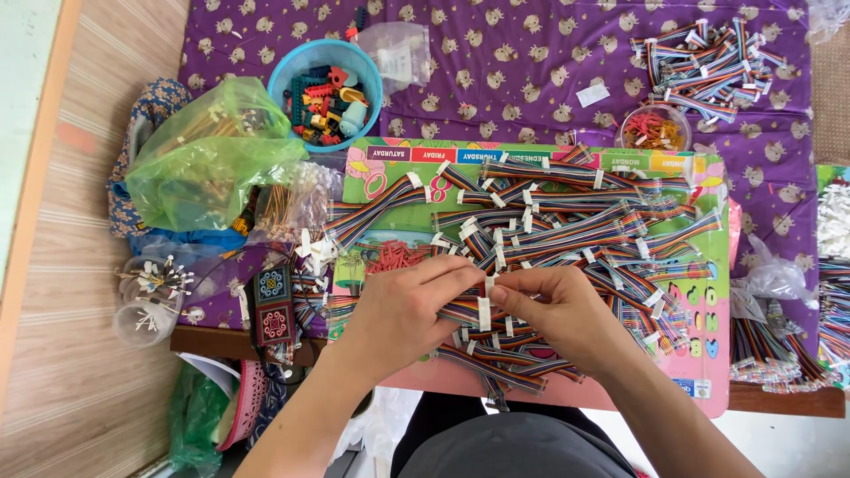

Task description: Sorting and organizing multi-colored wire harnesses onto a template board.

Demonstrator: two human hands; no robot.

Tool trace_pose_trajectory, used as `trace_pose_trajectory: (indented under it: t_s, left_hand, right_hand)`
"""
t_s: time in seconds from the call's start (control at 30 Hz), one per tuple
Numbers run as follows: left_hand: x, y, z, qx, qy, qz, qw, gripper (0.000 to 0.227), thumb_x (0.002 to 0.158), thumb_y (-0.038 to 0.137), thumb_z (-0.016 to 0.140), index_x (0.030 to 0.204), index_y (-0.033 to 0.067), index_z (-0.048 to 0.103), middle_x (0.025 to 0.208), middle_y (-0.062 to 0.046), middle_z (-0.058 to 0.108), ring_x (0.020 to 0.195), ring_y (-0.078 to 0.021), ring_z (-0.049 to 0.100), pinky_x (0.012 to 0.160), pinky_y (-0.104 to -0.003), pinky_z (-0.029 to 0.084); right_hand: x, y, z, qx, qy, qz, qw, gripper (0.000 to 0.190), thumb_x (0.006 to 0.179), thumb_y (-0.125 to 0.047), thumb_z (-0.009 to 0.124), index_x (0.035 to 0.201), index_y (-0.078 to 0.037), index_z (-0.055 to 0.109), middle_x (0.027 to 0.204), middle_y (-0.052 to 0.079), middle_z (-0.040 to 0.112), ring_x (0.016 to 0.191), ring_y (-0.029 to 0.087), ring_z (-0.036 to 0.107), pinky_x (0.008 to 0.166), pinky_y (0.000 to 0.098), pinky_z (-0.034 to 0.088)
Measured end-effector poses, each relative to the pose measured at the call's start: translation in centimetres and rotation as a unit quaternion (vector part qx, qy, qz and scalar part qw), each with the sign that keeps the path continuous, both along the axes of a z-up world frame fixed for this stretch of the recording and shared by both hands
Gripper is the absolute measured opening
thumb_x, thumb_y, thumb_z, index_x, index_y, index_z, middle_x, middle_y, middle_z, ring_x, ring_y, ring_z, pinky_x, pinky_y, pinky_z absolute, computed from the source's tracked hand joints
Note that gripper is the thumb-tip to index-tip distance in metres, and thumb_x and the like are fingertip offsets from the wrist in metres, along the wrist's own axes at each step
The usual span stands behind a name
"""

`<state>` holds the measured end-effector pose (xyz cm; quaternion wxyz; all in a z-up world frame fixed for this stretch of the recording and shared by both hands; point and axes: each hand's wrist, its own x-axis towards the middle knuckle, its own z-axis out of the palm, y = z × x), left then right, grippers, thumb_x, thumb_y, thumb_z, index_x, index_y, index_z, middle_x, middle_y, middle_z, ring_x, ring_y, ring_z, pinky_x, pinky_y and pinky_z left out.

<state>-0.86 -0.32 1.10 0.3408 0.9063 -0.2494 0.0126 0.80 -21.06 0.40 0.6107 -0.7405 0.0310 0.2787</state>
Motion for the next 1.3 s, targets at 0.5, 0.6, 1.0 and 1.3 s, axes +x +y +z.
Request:
trace_pose_trajectory:
  t_s: [0.5,0.6,1.0,1.3]
  left_hand:
    - [0.1,-0.1,-0.4,-0.197,0.085,0.04,0.976,0.028,0.084,0.024,0.076,0.112,0.0228,0.073,0.109,0.001,0.074,0.102,-0.0221,0.071,0.089,-0.034,0.056]
    - [0.2,0.0,-0.2,-0.166,0.121,0.045,0.978,0.036,0.082,0.028,0.077,0.116,0.0209,0.07,0.111,-0.002,0.072,0.101,-0.0251,0.07,0.089,-0.037,0.055]
    - [0.5,1.2,0.1,-0.259,0.337,0.031,0.905,0.034,0.092,0.021,0.066,0.125,0.0159,0.067,0.099,-0.012,0.073,0.097,-0.0204,0.067,0.083,-0.034,0.053]
    - [0.2,-0.5,-2.2,-0.397,0.405,0.126,0.814,0.03,0.081,0.005,0.077,0.111,0.0062,0.073,0.092,-0.014,0.076,0.082,-0.0107,0.063,0.069,-0.023,0.061]
  right_hand:
    - [-0.6,0.2,-1.3,0.18,0.065,-0.073,0.979,0.023,0.087,-0.005,0.066,0.099,0.01,0.077,0.062,0.013,0.057,0.055,0.014,0.049,0.048,0.0261,0.043]
    - [-0.4,0.0,-2.2,0.169,0.066,-0.078,0.98,0.023,0.088,-0.006,0.065,0.101,0.01,0.077,0.065,0.013,0.057,0.057,0.015,0.048,0.049,0.0262,0.044]
    - [0.4,0.4,2.0,0.034,0.005,0.003,0.999,0.023,0.086,-0.007,0.067,0.103,0.001,0.079,0.067,0.016,0.067,0.063,0.017,0.055,0.054,0.0279,0.051]
    - [1.1,0.9,2.0,-0.04,0.021,0.056,0.997,0.02,0.087,-0.009,0.066,0.101,-0.004,0.08,0.068,0.016,0.07,0.066,0.019,0.066,0.058,0.0305,0.056]
